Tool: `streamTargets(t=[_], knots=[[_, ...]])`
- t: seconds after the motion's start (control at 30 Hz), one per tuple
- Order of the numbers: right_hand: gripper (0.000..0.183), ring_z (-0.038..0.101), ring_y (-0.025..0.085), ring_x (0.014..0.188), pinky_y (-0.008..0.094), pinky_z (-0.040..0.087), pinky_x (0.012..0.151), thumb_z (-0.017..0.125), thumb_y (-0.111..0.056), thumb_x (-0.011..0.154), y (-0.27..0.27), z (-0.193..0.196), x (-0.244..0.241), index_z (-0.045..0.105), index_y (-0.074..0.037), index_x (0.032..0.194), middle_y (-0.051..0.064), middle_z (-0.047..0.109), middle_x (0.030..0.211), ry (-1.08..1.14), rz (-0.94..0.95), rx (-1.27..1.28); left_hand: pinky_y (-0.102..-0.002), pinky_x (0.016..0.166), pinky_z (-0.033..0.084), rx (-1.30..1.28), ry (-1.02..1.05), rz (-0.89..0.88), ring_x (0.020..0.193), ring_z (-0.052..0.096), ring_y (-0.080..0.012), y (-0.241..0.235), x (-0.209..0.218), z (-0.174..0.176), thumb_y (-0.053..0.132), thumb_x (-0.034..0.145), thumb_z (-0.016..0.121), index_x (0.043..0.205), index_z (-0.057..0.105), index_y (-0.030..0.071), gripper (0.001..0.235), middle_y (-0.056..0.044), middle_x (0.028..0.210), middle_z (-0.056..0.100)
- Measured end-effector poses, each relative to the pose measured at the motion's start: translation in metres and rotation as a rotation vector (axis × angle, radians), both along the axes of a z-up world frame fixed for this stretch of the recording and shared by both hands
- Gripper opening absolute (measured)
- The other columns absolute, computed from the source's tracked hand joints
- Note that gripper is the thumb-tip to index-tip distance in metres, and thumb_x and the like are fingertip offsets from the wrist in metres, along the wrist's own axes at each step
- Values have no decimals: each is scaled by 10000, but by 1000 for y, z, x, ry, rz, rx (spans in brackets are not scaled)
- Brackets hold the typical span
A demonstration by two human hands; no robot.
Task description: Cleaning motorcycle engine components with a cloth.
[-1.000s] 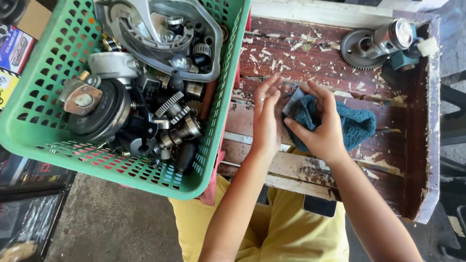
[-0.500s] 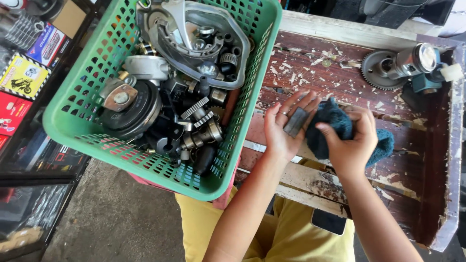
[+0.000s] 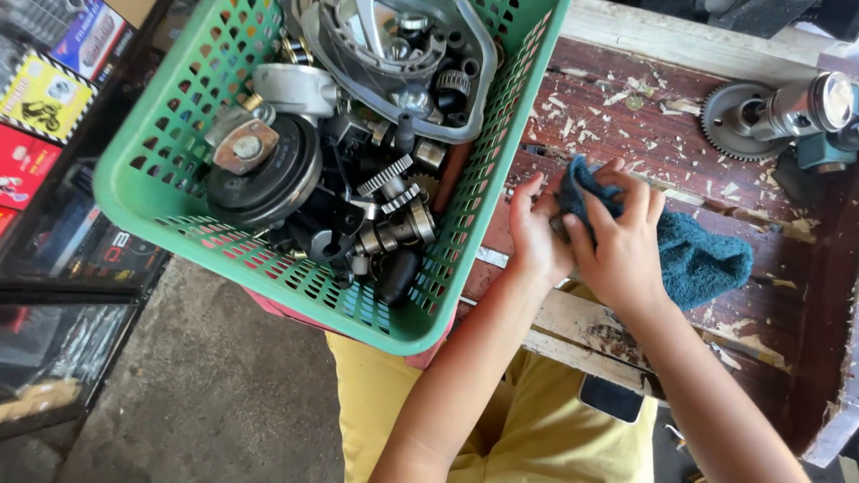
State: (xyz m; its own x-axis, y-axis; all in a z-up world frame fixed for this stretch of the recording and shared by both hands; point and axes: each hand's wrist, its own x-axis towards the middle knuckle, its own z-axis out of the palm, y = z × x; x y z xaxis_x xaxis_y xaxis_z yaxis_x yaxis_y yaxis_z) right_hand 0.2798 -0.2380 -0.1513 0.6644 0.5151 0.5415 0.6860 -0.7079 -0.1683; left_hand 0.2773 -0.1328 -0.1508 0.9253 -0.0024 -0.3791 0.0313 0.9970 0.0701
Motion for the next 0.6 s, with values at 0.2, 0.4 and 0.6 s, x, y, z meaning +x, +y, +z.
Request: streamTargets(t=[0.2,0.4,0.6], knots=[[325,433,388,1071,430,405,945,723,-146,988,-10,-5,-3,718,-55,1300,165,478,1215,-12,25,129,-409,991,549,-26,-193,79,1086,701,-329,-4,5,-29,521,1022,549,1292,706,83,538,-212,1214,714],[338,492,381,1000,418,457,841,676,-22,1017,-10,10,-9,694,4,1353,189,472,1173,98,65,240,-503,1162,412,-7,-284,215,1370,514,-448,2,4,-24,416,1039,510,1351,680,84,486,-273,1426,582],[356,461,431,998,523,441,928,671,-185,1026,3,25,-22,709,-52,1354,254,495,1226,82,22,3,-501,1210,368,41,-225,182,1431,450,-441,9,3,-15,250,953,451,1469,554,258,526,-260,1433,551]])
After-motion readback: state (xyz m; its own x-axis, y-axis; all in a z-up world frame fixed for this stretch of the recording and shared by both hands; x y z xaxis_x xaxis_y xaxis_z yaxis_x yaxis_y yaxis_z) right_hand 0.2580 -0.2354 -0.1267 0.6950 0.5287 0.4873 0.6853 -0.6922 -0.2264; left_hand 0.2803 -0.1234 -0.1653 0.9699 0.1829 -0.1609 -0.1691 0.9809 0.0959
